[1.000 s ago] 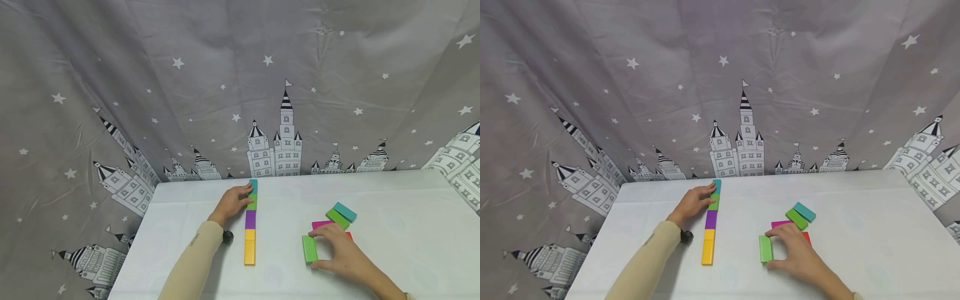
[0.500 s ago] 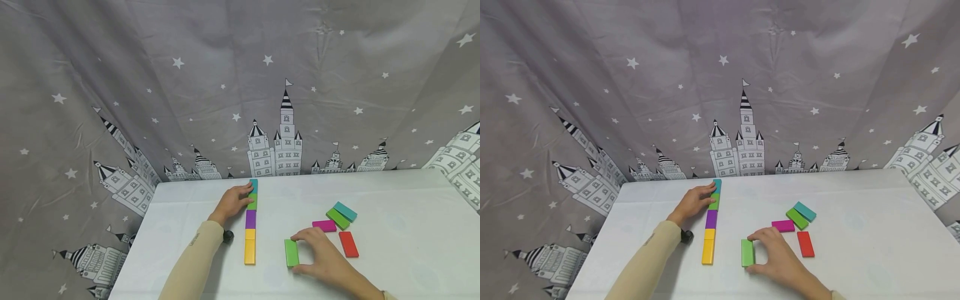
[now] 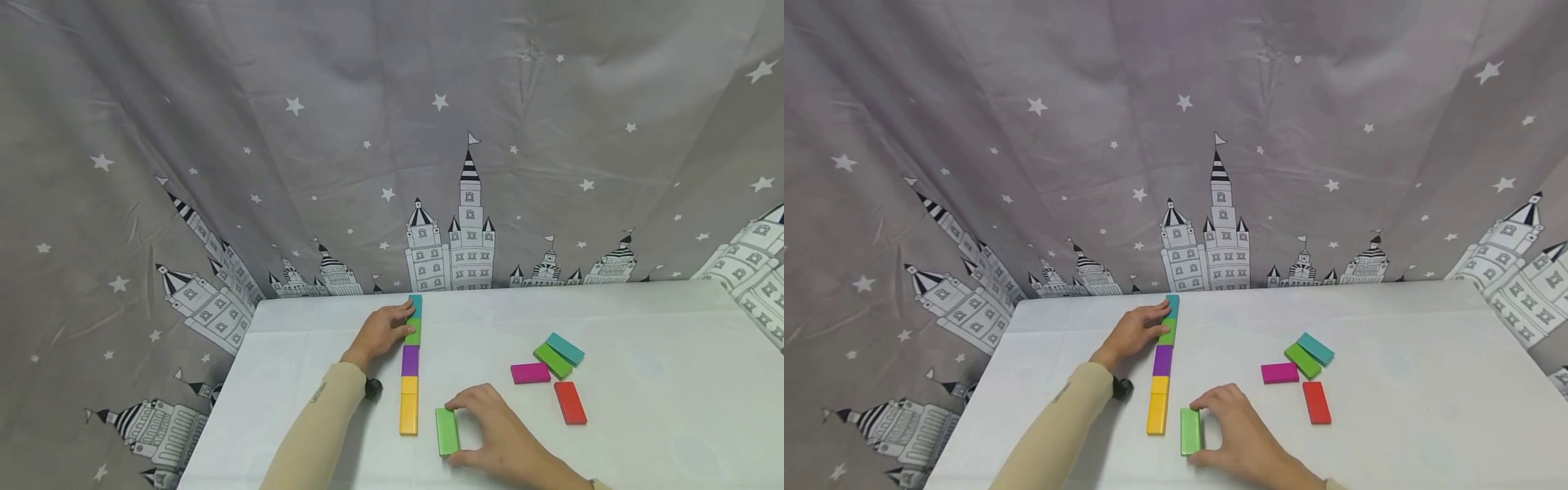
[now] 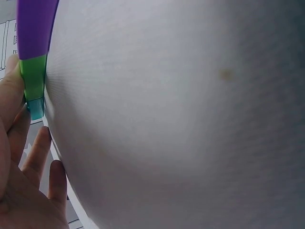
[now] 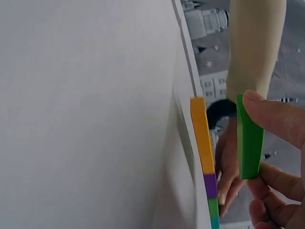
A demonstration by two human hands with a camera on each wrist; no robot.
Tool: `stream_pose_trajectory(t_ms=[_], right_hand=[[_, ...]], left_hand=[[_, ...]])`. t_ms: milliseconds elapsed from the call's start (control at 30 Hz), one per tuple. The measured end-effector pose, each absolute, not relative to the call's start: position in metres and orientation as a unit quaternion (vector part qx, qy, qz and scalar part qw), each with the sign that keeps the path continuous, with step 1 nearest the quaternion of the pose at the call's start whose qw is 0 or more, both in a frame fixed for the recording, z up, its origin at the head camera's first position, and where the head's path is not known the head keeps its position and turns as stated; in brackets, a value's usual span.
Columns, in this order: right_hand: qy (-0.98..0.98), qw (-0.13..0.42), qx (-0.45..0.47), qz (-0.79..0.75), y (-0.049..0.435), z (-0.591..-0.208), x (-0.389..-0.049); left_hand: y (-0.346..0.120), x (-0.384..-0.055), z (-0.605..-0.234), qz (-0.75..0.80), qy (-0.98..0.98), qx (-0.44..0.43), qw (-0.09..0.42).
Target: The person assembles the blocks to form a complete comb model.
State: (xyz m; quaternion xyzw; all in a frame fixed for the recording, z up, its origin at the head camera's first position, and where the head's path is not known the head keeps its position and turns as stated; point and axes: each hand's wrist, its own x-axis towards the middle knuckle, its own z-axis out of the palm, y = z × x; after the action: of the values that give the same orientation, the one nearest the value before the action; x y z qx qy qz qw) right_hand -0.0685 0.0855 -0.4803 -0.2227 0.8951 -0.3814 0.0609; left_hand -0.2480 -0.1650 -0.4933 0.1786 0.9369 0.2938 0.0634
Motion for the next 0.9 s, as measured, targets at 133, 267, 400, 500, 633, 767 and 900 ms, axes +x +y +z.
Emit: stream_pose_trajectory(t_ms=[133,267,400,500,633,767,900], right_hand=[[0.890,0.080,-0.231,-0.384,0.075,-0.480,-0.066],[0.887,0.107,-0.229,-0.385,0.066,-0.478,-0.065],[0.884,0.140,-0.221,-0.386,0.057,-0.475,-0.064],[0.881,0.147,-0.228,-0.387,0.051,-0.474,-0.063],[0.876,0.155,-0.239,-0.389,0.045,-0.475,-0.062],[0.873,0.157,-0.247,-0.390,0.041,-0.477,-0.061],[0.872,0.131,-0.268,-0.389,0.039,-0.479,-0.060]], left_hand=[[-0.165,-0.247,-0.493,0.294,0.937,0.177,0.064],[-0.165,-0.247,-0.493,0.294,0.936,0.182,0.065],[-0.165,-0.247,-0.493,0.294,0.935,0.187,0.062],[-0.164,-0.247,-0.494,0.298,0.934,0.188,0.060],[-0.164,-0.246,-0.496,0.299,0.934,0.188,0.060],[-0.164,-0.246,-0.496,0.296,0.935,0.185,0.058],[-0.165,-0.247,-0.493,0.292,0.937,0.185,0.059]])
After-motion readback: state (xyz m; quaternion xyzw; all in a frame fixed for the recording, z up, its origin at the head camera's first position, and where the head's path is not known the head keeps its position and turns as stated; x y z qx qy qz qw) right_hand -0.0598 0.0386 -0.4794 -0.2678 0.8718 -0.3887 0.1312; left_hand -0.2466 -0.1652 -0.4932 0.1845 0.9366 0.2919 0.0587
